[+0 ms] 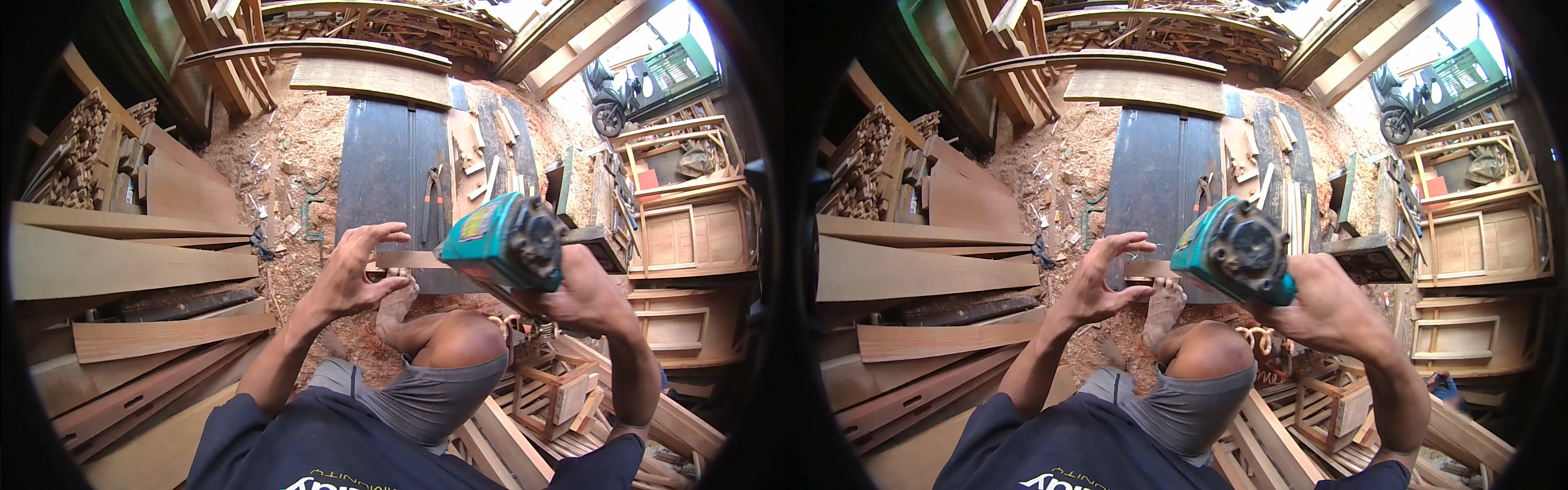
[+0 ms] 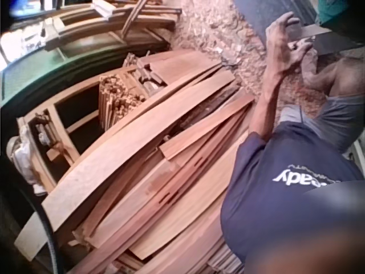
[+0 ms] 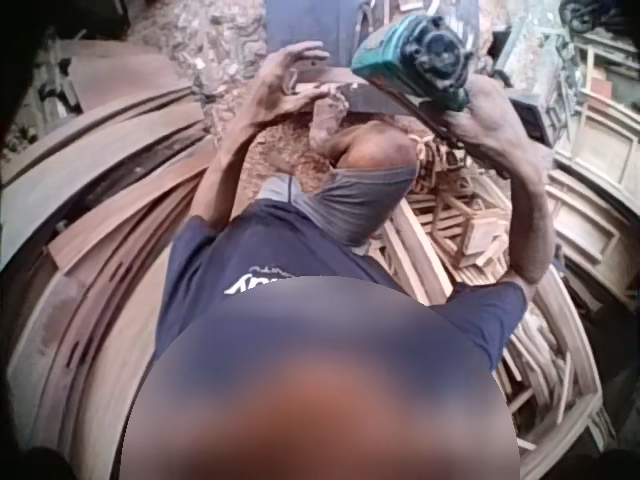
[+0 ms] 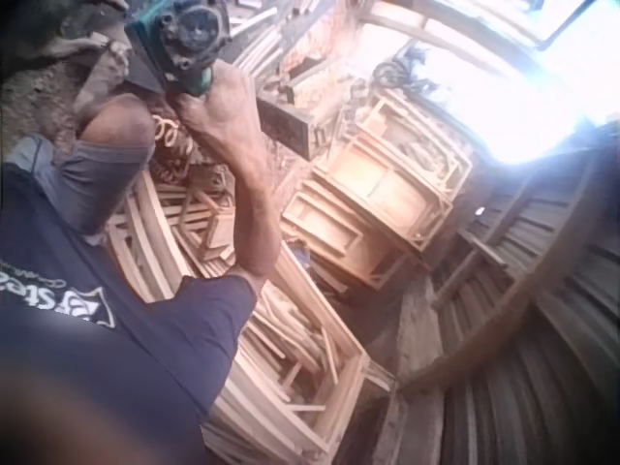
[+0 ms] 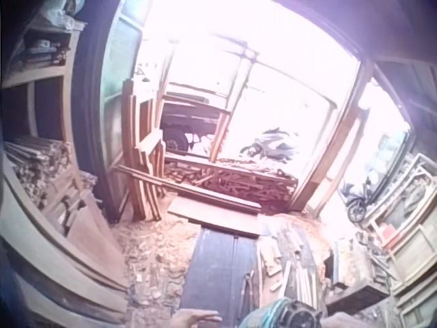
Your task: The person assembles small wooden frames by aligning thin wooden slats and fastening them with a pneumatic nail gun. They repeatedly pick up pieces, position them into rectangular frames, and drive nails to secure the joints. Completed frames are stacked on a nearby pile.
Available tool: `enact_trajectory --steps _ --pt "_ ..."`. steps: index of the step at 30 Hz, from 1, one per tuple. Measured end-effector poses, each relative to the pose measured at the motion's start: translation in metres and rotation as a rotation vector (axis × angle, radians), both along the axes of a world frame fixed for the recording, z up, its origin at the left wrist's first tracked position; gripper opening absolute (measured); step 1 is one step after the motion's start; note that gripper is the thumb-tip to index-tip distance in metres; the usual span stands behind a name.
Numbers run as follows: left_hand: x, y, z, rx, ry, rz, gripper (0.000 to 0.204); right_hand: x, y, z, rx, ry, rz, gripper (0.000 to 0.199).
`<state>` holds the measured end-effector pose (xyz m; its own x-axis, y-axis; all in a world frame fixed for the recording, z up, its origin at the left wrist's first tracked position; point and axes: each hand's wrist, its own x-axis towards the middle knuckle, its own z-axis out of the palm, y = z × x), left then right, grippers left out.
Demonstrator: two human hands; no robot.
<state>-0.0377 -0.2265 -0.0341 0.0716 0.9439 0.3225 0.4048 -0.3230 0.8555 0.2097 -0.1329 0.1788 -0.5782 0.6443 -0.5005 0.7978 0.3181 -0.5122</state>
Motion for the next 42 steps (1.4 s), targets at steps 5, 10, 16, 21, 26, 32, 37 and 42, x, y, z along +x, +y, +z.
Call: enact_trajectory --steps 5,10,16,21,26,32,37,42 --pt "0.002 -0.005 -0.011 -0.042 -0.078 0.037 0.072 -0.010 -0.007 -0.023 0.034 -0.014 0.010 0.028" --pt "0.007 -0.003 -0.017 -0.005 -0.021 0.052 0.066 -0.008 -0.004 -0.033 0.098 0.056 0.023 0.027" --pt "0.010 0.001 -0.022 -0.017 -0.069 0.079 0.046 -0.008 0.003 -0.034 0.101 0.003 0.034 0.026" --pt "0.012 0.002 -0.028 0.008 -0.047 0.114 0.040 -0.011 0.003 -0.034 0.105 0.006 0.047 0.025" --pt "0.010 0.002 -0.030 0.030 -0.023 0.103 0.041 -0.015 0.001 -0.028 0.068 -0.022 0.029 0.024" --pt "0.009 0.003 -0.030 0.007 -0.018 0.099 0.049 -0.016 0.003 -0.007 -0.035 -0.065 -0.168 0.030" --pt "0.010 0.002 -0.028 -0.021 -0.068 0.095 0.053 -0.012 0.007 0.001 0.042 -0.074 -0.142 0.033" --pt "0.011 0.003 -0.027 -0.031 -0.117 0.088 0.052 -0.007 0.005 -0.016 0.051 -0.035 -0.066 0.030"
